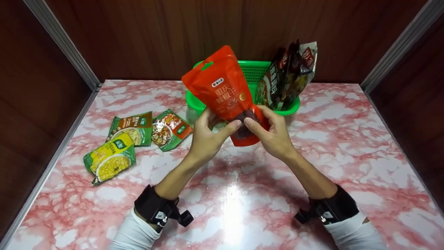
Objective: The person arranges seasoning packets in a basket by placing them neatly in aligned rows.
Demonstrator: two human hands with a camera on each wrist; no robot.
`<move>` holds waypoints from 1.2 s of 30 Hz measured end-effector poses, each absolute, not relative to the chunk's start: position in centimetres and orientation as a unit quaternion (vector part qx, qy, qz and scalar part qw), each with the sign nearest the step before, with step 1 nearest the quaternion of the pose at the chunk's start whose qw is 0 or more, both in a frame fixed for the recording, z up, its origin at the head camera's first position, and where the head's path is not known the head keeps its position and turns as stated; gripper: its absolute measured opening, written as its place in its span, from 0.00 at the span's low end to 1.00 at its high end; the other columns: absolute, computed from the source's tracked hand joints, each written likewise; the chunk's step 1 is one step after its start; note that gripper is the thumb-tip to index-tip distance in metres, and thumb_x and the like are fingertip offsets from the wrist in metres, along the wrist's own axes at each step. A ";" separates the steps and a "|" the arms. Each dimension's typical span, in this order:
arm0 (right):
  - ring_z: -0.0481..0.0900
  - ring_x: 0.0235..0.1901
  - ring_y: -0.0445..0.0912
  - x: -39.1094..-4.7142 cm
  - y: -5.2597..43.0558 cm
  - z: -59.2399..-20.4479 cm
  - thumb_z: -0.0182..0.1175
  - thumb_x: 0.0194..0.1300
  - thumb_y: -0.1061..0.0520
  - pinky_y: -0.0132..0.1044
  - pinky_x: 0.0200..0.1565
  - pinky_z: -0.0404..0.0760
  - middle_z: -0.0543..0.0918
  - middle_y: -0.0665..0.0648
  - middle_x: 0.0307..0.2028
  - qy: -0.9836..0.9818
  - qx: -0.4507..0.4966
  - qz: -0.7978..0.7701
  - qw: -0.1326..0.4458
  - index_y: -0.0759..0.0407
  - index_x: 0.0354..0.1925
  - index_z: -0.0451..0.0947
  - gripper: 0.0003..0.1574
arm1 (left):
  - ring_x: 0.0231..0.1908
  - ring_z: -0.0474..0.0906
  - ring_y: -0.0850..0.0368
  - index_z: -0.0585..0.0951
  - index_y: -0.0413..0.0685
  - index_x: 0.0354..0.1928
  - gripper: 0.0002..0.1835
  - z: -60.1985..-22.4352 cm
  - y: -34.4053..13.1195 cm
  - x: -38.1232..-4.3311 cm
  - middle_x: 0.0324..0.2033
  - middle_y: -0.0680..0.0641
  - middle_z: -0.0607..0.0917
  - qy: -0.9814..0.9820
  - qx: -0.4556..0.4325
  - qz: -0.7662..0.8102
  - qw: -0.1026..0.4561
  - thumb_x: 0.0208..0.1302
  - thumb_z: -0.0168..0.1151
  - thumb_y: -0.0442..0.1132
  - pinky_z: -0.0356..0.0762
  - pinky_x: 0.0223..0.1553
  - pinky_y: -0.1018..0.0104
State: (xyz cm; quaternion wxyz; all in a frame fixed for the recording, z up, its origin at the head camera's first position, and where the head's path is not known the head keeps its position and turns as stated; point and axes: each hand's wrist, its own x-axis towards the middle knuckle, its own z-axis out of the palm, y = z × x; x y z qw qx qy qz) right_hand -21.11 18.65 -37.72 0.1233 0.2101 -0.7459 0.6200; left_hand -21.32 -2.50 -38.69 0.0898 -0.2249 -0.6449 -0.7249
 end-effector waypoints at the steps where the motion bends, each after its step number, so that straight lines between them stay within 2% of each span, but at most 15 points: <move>1: 0.93 0.45 0.46 -21.1 18.6 -37.8 0.67 0.78 0.64 0.37 0.49 0.93 0.91 0.58 0.50 -0.746 0.212 0.620 0.120 0.66 0.67 0.84 0.23 | 0.64 0.86 0.50 0.78 0.44 0.75 0.33 -38.7 -2.5 -21.3 0.66 0.44 0.88 -0.642 -0.223 -0.727 0.092 0.71 0.77 0.39 0.84 0.67 0.56; 7: 0.93 0.48 0.46 -21.1 18.5 -37.8 0.63 0.81 0.62 0.37 0.52 0.93 0.91 0.58 0.52 -0.747 0.227 0.618 0.094 0.67 0.69 0.82 0.23 | 0.63 0.87 0.47 0.77 0.39 0.75 0.33 -38.7 -2.4 -21.3 0.66 0.39 0.87 -0.628 -0.218 -0.741 0.093 0.72 0.76 0.36 0.86 0.67 0.56; 14: 0.93 0.48 0.45 -21.1 18.6 -37.9 0.63 0.82 0.61 0.37 0.51 0.93 0.91 0.58 0.51 -0.753 0.228 0.614 0.068 0.67 0.68 0.82 0.22 | 0.65 0.87 0.44 0.74 0.37 0.77 0.33 -38.8 -2.3 -21.3 0.68 0.36 0.85 -0.599 -0.221 -0.766 0.077 0.73 0.73 0.32 0.87 0.69 0.55; 23: 0.92 0.49 0.46 -21.2 19.0 -37.7 0.63 0.83 0.59 0.34 0.53 0.92 0.90 0.60 0.53 -0.774 0.242 0.585 0.031 0.64 0.71 0.81 0.23 | 0.64 0.88 0.47 0.76 0.36 0.74 0.31 -38.7 -2.8 -21.6 0.66 0.36 0.86 -0.610 -0.236 -0.751 0.091 0.72 0.73 0.31 0.87 0.67 0.58; 26: 0.92 0.53 0.46 -21.2 19.3 -37.3 0.64 0.83 0.60 0.34 0.56 0.91 0.90 0.62 0.57 -0.776 0.243 0.582 0.024 0.63 0.72 0.81 0.25 | 0.65 0.87 0.48 0.77 0.36 0.75 0.32 -38.6 -3.1 -21.7 0.67 0.36 0.87 -0.619 -0.245 -0.739 0.098 0.72 0.74 0.31 0.87 0.68 0.58; 31: 0.89 0.63 0.46 -21.2 20.1 -36.3 0.64 0.79 0.65 0.38 0.68 0.87 0.88 0.66 0.65 -0.755 0.254 0.603 0.044 0.67 0.75 0.77 0.30 | 0.67 0.87 0.48 0.77 0.37 0.76 0.33 -38.4 -3.6 -21.9 0.68 0.37 0.87 -0.632 -0.273 -0.721 0.084 0.71 0.74 0.33 0.86 0.71 0.55; 36: 0.89 0.65 0.49 -21.1 21.4 -35.2 0.62 0.77 0.71 0.40 0.70 0.86 0.88 0.64 0.67 -0.721 0.283 0.630 0.060 0.69 0.78 0.73 0.34 | 0.63 0.89 0.50 0.79 0.37 0.76 0.33 -38.5 -4.0 -22.0 0.65 0.37 0.89 -0.652 -0.306 -0.692 0.045 0.70 0.75 0.33 0.87 0.67 0.56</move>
